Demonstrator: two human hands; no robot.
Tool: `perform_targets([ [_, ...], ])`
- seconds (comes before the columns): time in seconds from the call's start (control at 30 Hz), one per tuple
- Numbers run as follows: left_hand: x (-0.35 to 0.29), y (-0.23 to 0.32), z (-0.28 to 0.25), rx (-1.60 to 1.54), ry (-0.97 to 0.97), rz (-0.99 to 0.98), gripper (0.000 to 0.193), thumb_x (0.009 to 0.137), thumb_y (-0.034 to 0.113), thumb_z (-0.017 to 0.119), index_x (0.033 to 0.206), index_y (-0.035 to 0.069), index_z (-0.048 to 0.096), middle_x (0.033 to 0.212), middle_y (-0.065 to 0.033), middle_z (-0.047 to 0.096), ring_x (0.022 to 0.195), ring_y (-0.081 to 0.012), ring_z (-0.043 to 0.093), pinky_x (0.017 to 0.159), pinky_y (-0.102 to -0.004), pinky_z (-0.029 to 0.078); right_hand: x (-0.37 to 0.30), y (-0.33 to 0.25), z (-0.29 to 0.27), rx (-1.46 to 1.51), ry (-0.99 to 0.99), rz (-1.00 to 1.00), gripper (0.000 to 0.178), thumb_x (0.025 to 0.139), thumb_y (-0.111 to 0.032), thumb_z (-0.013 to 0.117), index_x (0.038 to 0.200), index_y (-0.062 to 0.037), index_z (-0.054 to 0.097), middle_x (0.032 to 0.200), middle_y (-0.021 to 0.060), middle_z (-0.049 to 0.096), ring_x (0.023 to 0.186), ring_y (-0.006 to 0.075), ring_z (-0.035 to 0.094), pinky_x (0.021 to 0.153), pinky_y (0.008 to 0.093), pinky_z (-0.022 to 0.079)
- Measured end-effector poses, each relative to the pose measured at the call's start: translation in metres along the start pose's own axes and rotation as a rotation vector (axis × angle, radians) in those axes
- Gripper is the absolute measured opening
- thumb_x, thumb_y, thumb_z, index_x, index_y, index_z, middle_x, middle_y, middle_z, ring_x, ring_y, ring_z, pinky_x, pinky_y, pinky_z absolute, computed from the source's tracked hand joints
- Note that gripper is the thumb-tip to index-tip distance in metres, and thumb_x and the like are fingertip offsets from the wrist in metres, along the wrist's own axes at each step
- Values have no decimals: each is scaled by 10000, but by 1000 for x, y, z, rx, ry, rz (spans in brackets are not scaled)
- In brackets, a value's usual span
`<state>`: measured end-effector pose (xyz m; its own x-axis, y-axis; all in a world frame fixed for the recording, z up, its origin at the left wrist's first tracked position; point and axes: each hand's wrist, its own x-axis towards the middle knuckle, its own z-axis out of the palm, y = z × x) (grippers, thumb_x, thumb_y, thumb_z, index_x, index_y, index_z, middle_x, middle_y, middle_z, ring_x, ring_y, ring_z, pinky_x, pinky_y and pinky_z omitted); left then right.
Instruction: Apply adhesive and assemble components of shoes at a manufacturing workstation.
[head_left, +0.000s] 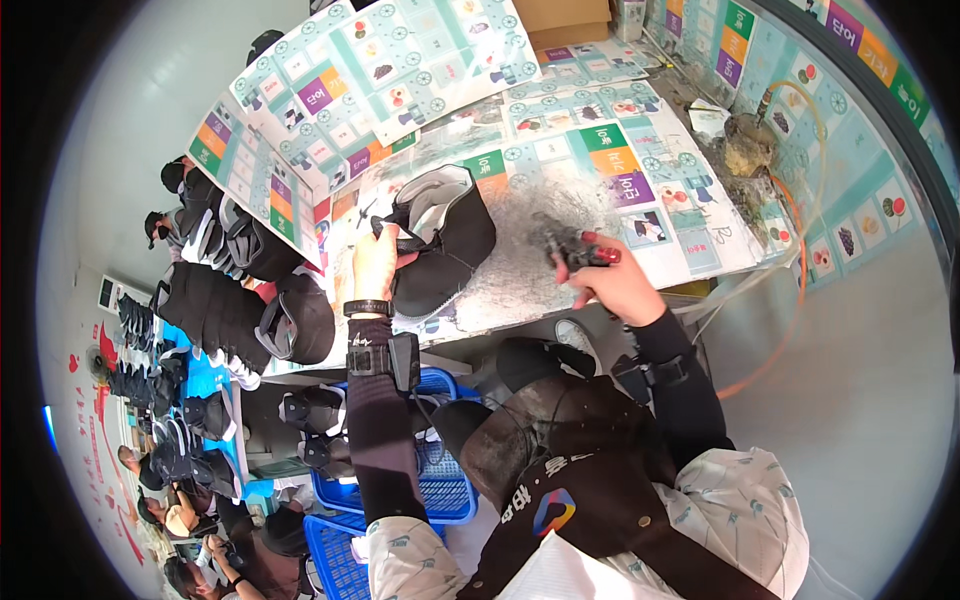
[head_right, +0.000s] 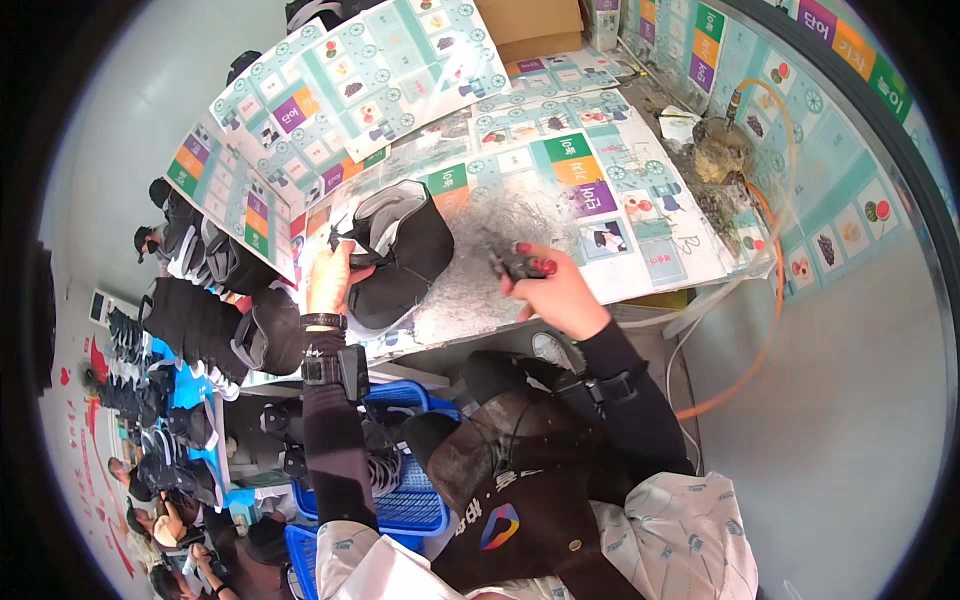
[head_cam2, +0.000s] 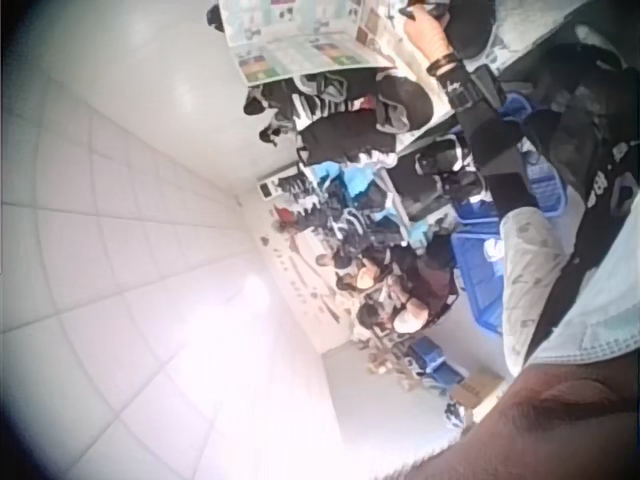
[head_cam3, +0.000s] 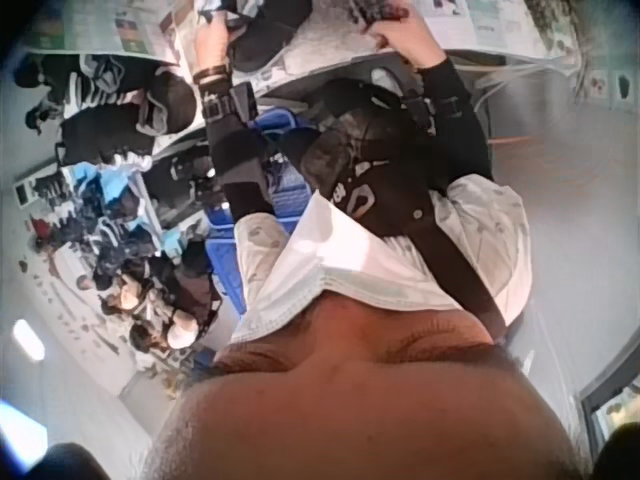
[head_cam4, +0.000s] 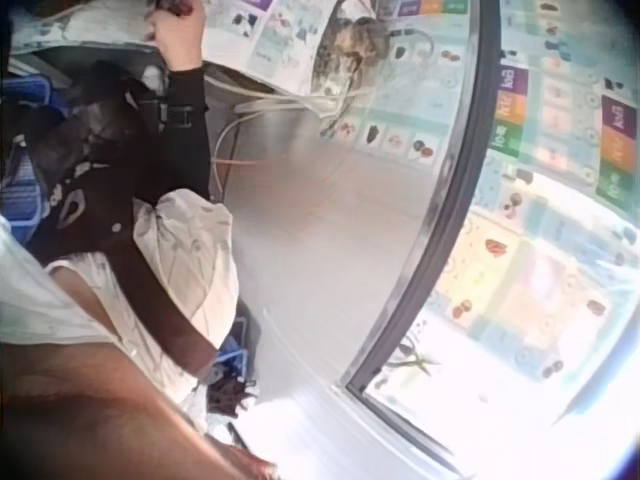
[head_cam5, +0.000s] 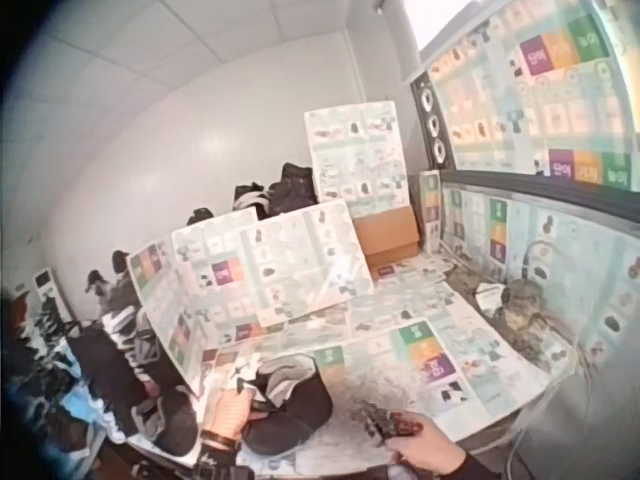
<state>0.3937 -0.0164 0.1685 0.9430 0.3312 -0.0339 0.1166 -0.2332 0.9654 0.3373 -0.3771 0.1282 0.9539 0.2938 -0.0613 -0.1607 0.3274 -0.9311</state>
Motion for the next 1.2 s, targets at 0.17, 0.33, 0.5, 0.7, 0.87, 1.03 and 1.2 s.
perform_targets([
  [0.17, -6, 5, 4, 38, 36, 24, 333, 986, 194, 618, 1099, -119, 615, 1014, -162, 677, 895, -242, 726, 747, -368, 681, -1, 7, 23, -32, -5, 25, 238, 864, -19, 669, 1099, 18, 685, 852, 46, 710, 730, 104, 650, 514, 264, 468],
  [0.33, -10, 9, 4, 54, 20, 14, 344, 987, 192, 620, 1100, -133, 627, 1034, -181, 690, 901, -247, 735, 749, -353, 682, -10, 13, 29, -83, 73, -171, 156, 844, 8, 659, 996, 37, 673, 813, 20, 667, 659, 91, 570, 618, 261, 450],
  [0.5, -14, 12, 5, 86, 19, 19, 392, 1016, 228, 617, 1154, -139, 609, 1056, -188, 693, 862, -258, 748, 726, -349, 676, -15, 18, 22, -227, 14, -90, 99, 826, -3, 660, 923, 11, 676, 694, 14, 600, 608, 98, 533, 594, 277, 435],
  [0.7, -15, 12, 4, 29, 17, 2, 355, 1008, 211, 604, 1052, -139, 645, 946, -173, 686, 689, -255, 737, 621, -344, 648, -17, 24, 19, -230, 55, -67, 79, 812, -32, 654, 869, 23, 659, 695, 48, 611, 628, 104, 556, 607, 286, 441],
  [0.87, -20, 22, 0, 105, -22, 21, 355, 1013, 193, 571, 1048, -155, 632, 912, -202, 694, 668, -275, 750, 584, -342, 634, -20, 22, 14, -294, 127, -112, 137, 798, -34, 660, 918, 25, 689, 707, 72, 634, 620, 124, 569, 608, 303, 455],
  [1.03, -2, 60, -34, 370, -43, 96, 349, 1047, 185, 549, 1301, -44, 622, 1079, -122, 707, 913, -228, 731, 662, -365, 674, -46, 10, 5, -156, 12, -59, 264, 857, -8, 644, 1118, 11, 682, 902, 36, 729, 695, 101, 640, 588, 266, 535],
  [1.2, 52, 65, -50, 678, -301, 162, 384, 974, 202, 638, 1279, -31, 659, 1042, -167, 750, 805, -225, 753, 643, -353, 641, -57, 6, 12, -171, -49, -82, 232, 868, 1, 641, 1098, 7, 676, 906, 6, 733, 764, 78, 647, 590, 233, 520],
])
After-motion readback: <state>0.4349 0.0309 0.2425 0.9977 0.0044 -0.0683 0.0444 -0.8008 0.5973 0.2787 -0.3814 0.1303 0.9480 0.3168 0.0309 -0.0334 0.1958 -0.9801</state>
